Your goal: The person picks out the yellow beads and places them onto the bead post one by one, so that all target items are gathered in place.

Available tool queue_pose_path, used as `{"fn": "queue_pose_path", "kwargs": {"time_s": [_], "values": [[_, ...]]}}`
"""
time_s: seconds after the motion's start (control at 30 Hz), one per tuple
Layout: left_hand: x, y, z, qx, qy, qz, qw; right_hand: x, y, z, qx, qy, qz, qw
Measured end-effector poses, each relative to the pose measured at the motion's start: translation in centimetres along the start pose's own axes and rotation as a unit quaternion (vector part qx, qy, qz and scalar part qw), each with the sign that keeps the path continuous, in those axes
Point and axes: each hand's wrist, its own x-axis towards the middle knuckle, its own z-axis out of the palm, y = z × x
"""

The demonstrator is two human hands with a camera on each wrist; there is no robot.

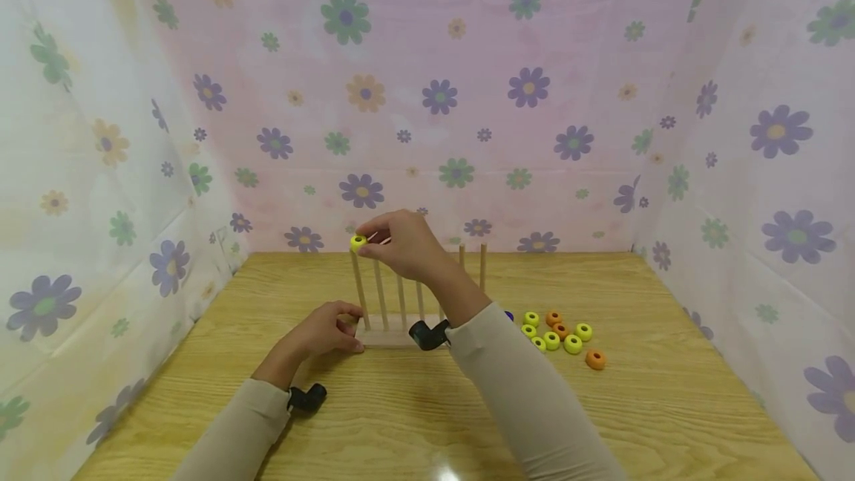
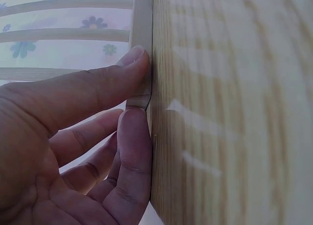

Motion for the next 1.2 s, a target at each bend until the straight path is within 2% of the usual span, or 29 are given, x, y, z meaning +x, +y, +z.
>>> {"fn": "queue_pose_path", "kwargs": {"time_s": [0.33, 1.0, 1.2], "values": [[0.2, -0.3, 0.0, 0.001, -0.002, 0.007, 1.0, 0.3, 0.0, 0.9, -0.004, 0.023, 0.014, 0.9996], [0.2, -0.2, -0.1, 0.002, 0.0, 0.004, 1.0, 0.5, -0.2, 1.8, -0.029, 0.033, 0.049, 0.9979], [0.0, -0.1, -0.1, 0.0, 0.0, 0.008, 1.0, 0.4, -0.3, 1.8, -0.036, 0.034, 0.049, 0.9976]]}}
